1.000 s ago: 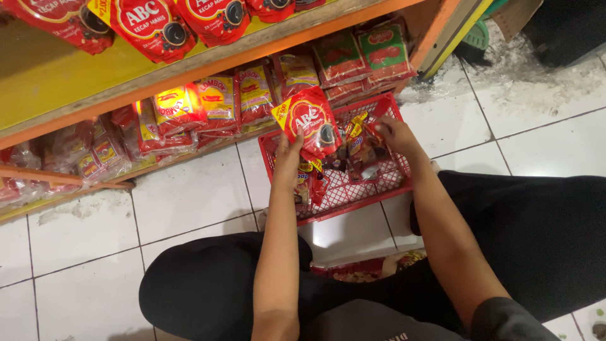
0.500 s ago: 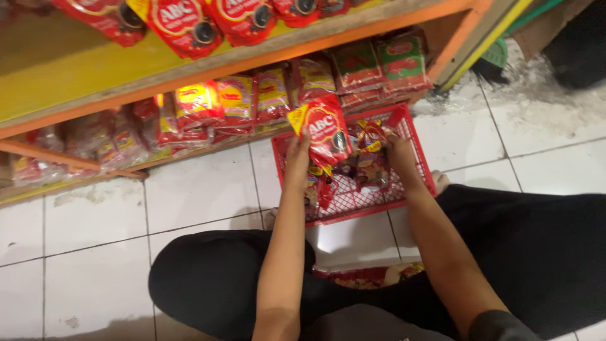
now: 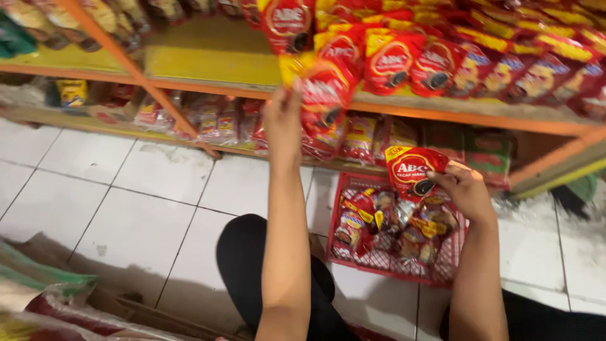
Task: The person moves condiment packets from a red plastic crate and arranges them onto a shelf in a store, handling the packets one by one to form organized rows.
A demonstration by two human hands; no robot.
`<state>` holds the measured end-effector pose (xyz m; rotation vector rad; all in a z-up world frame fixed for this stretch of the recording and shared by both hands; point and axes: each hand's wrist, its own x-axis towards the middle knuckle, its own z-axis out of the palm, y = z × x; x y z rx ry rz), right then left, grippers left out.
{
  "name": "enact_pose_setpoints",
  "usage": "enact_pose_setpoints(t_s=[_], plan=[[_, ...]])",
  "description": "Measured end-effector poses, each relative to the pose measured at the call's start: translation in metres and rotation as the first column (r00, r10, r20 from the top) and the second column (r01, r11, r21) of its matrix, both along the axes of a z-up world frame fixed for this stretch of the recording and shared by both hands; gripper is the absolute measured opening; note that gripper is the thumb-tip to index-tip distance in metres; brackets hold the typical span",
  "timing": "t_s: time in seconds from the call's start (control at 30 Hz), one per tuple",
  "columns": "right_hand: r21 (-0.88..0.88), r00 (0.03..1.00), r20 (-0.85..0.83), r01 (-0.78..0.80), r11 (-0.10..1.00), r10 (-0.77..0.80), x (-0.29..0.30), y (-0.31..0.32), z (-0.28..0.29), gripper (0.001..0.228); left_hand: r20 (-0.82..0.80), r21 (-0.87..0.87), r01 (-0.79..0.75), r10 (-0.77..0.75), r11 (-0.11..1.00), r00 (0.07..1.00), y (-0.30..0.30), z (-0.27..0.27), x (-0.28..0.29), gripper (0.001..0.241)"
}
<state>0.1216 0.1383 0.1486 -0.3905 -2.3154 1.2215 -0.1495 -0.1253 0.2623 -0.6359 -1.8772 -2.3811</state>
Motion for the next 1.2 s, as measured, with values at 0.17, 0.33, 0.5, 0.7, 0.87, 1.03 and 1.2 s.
enact_pose_setpoints(t_s=[0.17, 0.33, 0.5, 0.7, 0.87, 1.03, 1.2], plan=[[0.036, 0.994, 0.016, 0.108, 0.993, -0.108, -0.035, -0.056, 0.034, 0.02, -0.035, 0.26, -0.054, 0.065, 0.964, 0.997, -0.012, 0.05, -0.105, 0.04], [0.111, 0.995, -0.062, 0.085, 0.99, -0.078, -0.055, -0.076, 0.035, 0.026, -0.017, 0.222, -0.01, 0.015, 0.975, 1.0, 0.008, 0.008, -0.169, 0.044], [0.086, 0.995, -0.011, 0.104, 0.991, -0.103, -0.067, -0.09, 0.046, 0.019, -0.156, 0.037, -0.15, 0.154, 0.988, 0.976, 0.021, -0.032, -0.191, 0.044], [0.115, 0.999, -0.038, 0.028, 0.993, -0.024, -0.081, -0.095, 0.035, 0.019, -0.313, -0.556, -0.29, 0.127, 0.779, 0.941, -0.038, -0.01, -0.174, 0.062], [0.013, 1.0, 0.004, -0.028, 1.0, 0.028, -0.095, -0.109, 0.013, 0.021, -0.238, -0.38, -0.119, 0.027, 0.917, 0.971, -0.007, -0.019, -0.164, 0.041], [0.113, 0.995, 0.085, -0.052, 0.992, 0.042, -0.101, -0.112, 0.009, 0.03, -0.242, -0.33, -0.089, 0.007, 0.94, 0.97, 0.013, -0.027, -0.164, 0.035], [0.04, 0.996, -0.029, -0.085, 0.996, 0.086, -0.107, -0.12, 0.019, 0.015, -0.285, -0.379, -0.099, -0.014, 0.92, 0.958, 0.015, -0.025, -0.162, 0.038]])
